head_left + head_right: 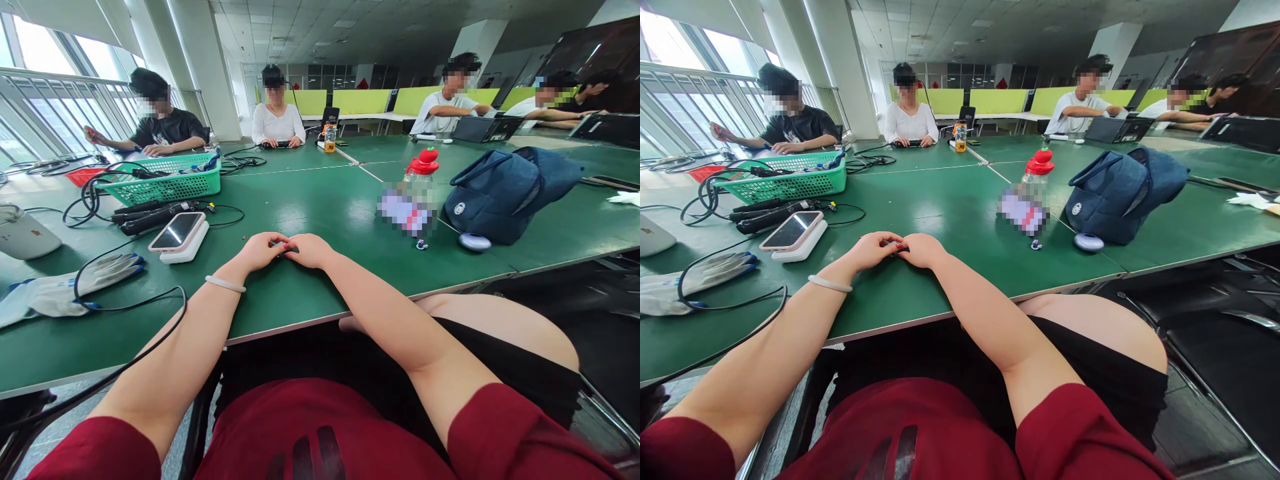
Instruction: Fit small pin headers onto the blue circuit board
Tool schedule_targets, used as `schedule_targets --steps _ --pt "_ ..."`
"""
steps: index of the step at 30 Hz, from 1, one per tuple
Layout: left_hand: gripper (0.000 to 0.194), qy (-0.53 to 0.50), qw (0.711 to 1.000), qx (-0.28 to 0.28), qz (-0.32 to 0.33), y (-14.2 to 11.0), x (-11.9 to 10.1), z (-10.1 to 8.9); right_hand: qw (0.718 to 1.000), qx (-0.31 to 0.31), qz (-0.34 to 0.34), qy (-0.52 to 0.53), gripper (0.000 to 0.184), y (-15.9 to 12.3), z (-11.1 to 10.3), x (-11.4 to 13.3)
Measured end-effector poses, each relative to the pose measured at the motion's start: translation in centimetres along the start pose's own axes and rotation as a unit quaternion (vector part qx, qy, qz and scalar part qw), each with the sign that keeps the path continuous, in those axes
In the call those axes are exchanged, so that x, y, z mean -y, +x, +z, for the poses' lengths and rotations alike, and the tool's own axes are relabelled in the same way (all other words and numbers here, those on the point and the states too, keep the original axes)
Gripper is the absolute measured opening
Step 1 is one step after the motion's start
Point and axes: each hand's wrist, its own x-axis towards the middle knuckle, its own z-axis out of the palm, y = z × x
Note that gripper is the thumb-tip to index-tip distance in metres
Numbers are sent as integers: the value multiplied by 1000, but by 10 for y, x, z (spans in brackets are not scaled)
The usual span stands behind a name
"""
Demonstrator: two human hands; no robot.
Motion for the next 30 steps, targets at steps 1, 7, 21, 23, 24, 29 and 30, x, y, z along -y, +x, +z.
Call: schedule_targets --steps 1,7,21,23,24,29,30 --pt "36 0 1000 -1 2 0 0 0 1000 1 1 0 23 0 0 0" --pt "36 3 1000 -5 4 1 2 1 1000 -3 -2 0 23 1 1 -1" --pt "39 -4 1000 2 1 0 0 0 1000 -6 -4 5 23 0 2 -2" --pt "39 2 1000 1 3 0 1 0 1000 -4 -2 6 23 0 1 -1" --pt "39 3 1000 0 3 1 1 0 1000 -3 -2 6 23 0 1 -1" --pt "39 7 1000 1 -1 0 -1 0 1000 0 0 4 23 0 0 0" --pt "39 8 1000 1 -3 0 -1 -1 1000 0 1 4 23 0 0 0"
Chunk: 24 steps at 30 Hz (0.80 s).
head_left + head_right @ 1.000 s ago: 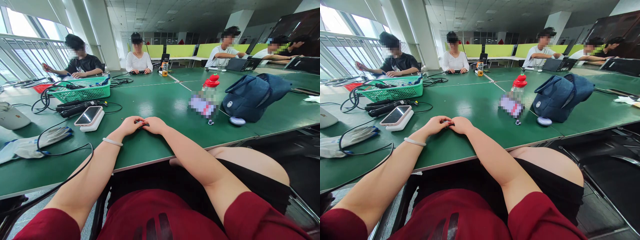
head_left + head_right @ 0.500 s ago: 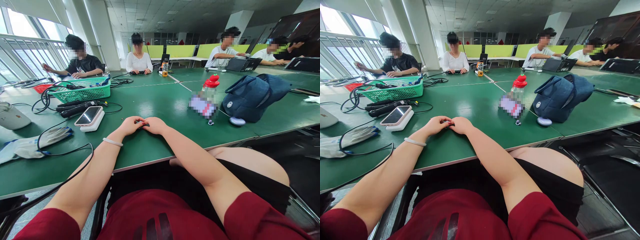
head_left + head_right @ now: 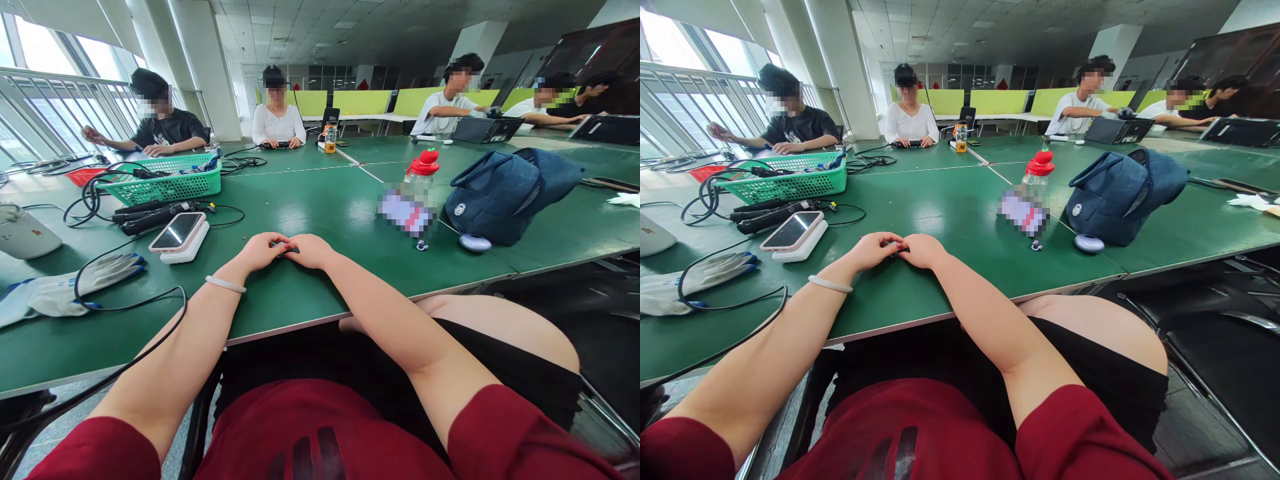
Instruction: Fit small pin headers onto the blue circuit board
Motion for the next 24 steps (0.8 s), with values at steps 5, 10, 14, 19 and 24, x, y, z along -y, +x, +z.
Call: schedule_targets --steps 5,10,14,19,24 --pt "36 4 1000 -3 -5 0 0 0 1000 -1 -3 -2 23 1 1 -2" --pt "37 -2 1000 0 5 1 2 1 1000 0 -4 -5 23 2 2 -2" --pt "37 4 1000 1 0 1 2 1 1000 -2 -5 -6 24 1 2 -2" --pt "37 -3 1000 4 10 0 1 1 1000 -2 0 -9 24 1 2 -3" --pt "37 14 1000 1 9 0 -2 0 1000 -6 -1 -7 23 3 4 -4"
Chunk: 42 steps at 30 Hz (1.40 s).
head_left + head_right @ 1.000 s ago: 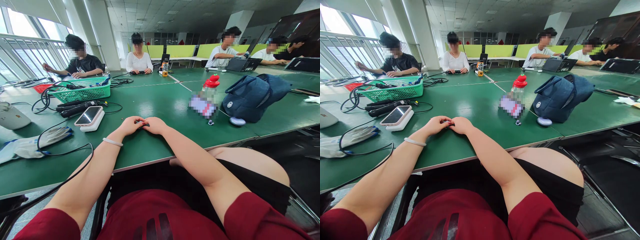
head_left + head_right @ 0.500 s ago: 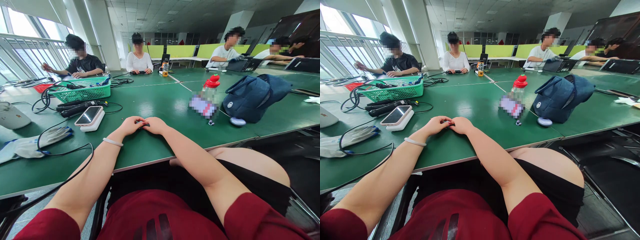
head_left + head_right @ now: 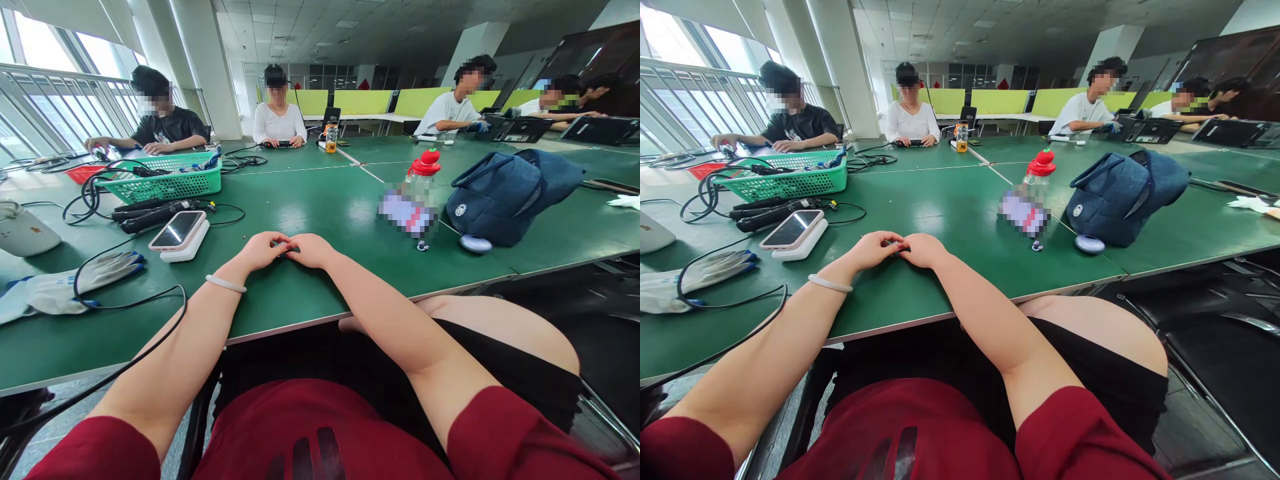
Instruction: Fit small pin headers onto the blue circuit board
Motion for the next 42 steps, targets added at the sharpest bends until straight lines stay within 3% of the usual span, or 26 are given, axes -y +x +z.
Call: schedule_targets --steps 42 --pt "32 77 996 13 40 -5 -14 -2 999 4 8 40 22 -2 -3 -1"
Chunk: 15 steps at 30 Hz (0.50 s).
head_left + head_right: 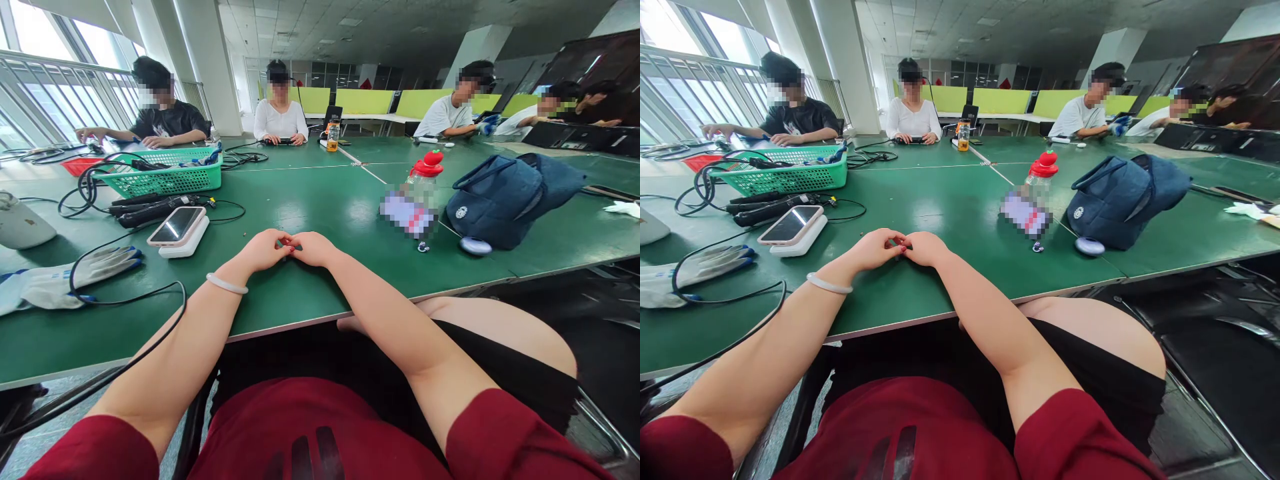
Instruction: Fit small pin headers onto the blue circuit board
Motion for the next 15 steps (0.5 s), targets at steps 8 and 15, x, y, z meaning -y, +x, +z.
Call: schedule_targets --steps 8,15 --pt "32 9 1000 -1 2 -1 -1 0 1000 3 -1 -1 23 0 -1 1" --pt "33 11 1000 1 -6 -1 0 0 1000 2 -5 -7 24 1 0 0"
